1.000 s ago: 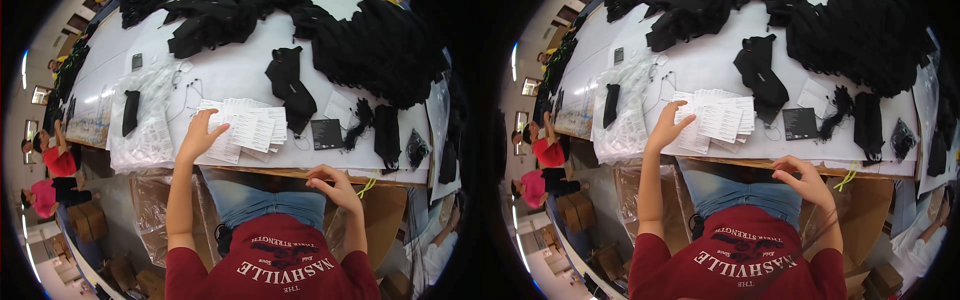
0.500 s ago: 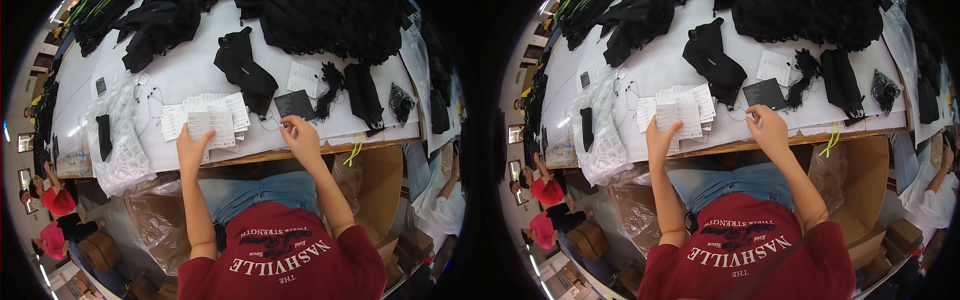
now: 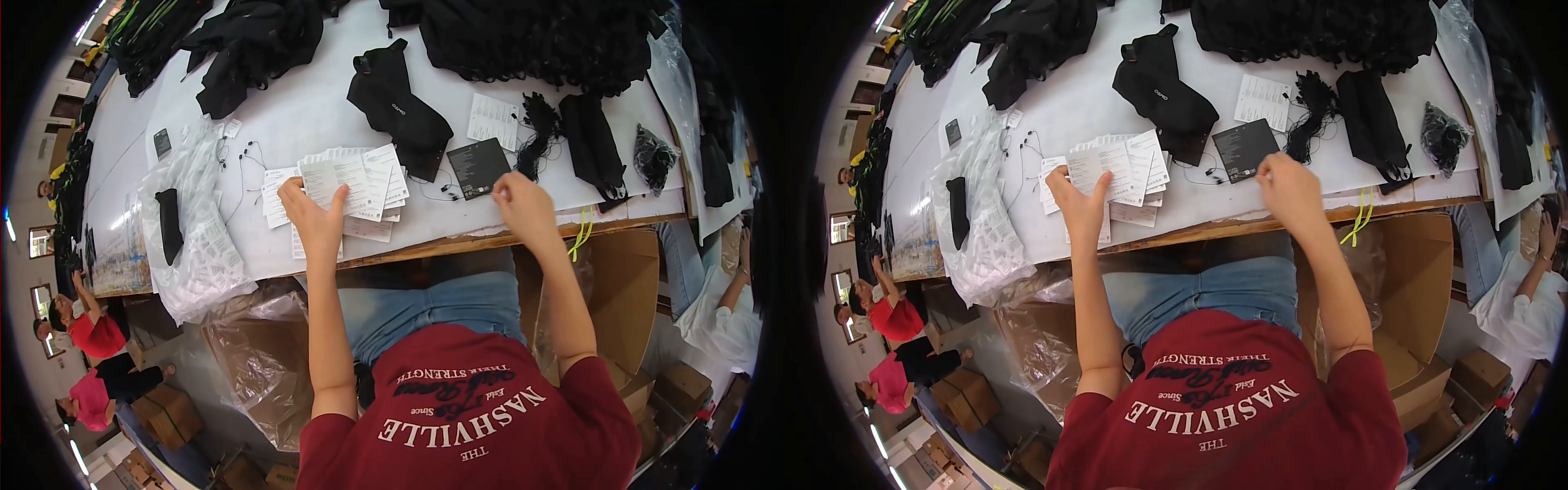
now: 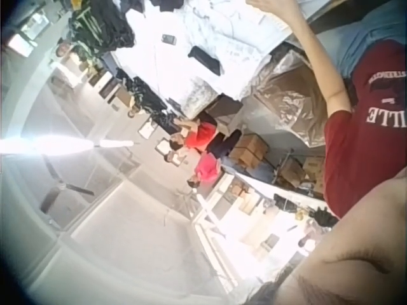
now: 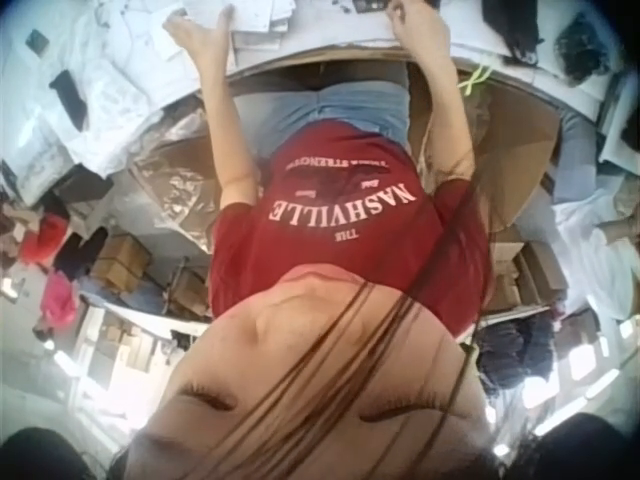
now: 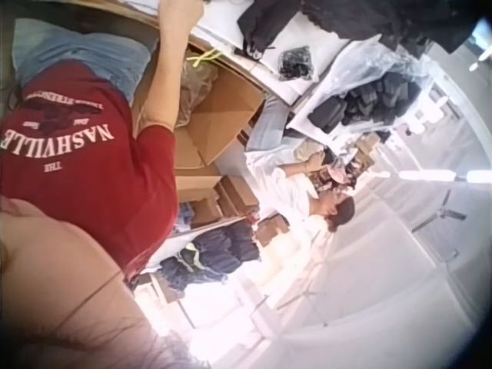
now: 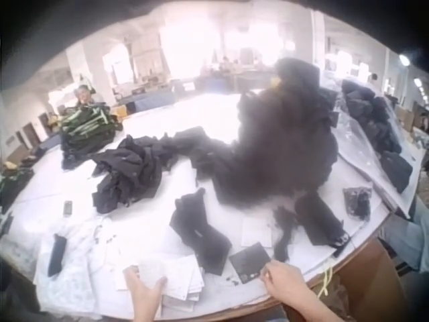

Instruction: Placing instruction manuals and tags into small black pouches.

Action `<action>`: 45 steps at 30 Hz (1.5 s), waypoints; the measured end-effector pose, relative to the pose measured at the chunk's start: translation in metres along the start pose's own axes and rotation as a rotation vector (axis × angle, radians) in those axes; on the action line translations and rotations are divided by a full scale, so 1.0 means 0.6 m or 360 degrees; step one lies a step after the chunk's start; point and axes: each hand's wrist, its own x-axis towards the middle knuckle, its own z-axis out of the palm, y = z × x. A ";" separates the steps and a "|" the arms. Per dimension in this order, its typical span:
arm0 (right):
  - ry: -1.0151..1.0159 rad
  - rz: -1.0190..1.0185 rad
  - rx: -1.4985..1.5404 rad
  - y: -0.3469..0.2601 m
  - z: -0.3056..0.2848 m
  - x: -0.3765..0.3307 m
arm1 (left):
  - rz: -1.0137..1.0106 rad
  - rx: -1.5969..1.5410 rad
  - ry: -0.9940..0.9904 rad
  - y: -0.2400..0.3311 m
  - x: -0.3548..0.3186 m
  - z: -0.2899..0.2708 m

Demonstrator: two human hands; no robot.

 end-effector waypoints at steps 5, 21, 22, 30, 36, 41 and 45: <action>-0.0039 0.0072 -0.0110 0.016 -0.032 -0.004 | -0.0407 -0.0801 -0.0154 0.038 0.011 -0.048; -0.0059 -0.0502 0.0017 -0.094 0.118 0.072 | -0.1143 -0.1828 -0.0108 0.071 -0.095 -0.090; -0.0073 -0.0566 -0.0056 -0.100 0.121 0.075 | -0.1166 -0.1807 -0.0127 0.071 -0.098 -0.096; -0.0065 -0.0746 0.0049 -0.123 0.064 0.080 | -0.0628 -0.1473 -0.0388 0.093 -0.107 -0.087; -0.0198 -0.0407 0.1661 -0.175 -0.004 -0.019 | -0.0313 -0.1378 -0.0242 0.146 -0.119 -0.075; -0.0022 -0.0383 0.1380 -0.186 -0.020 -0.040 | -0.0169 -0.1306 -0.0143 0.184 -0.112 -0.080; 0.0156 -0.0453 0.1208 -0.181 -0.027 -0.039 | -0.0148 -0.1198 -0.0149 0.202 -0.119 -0.083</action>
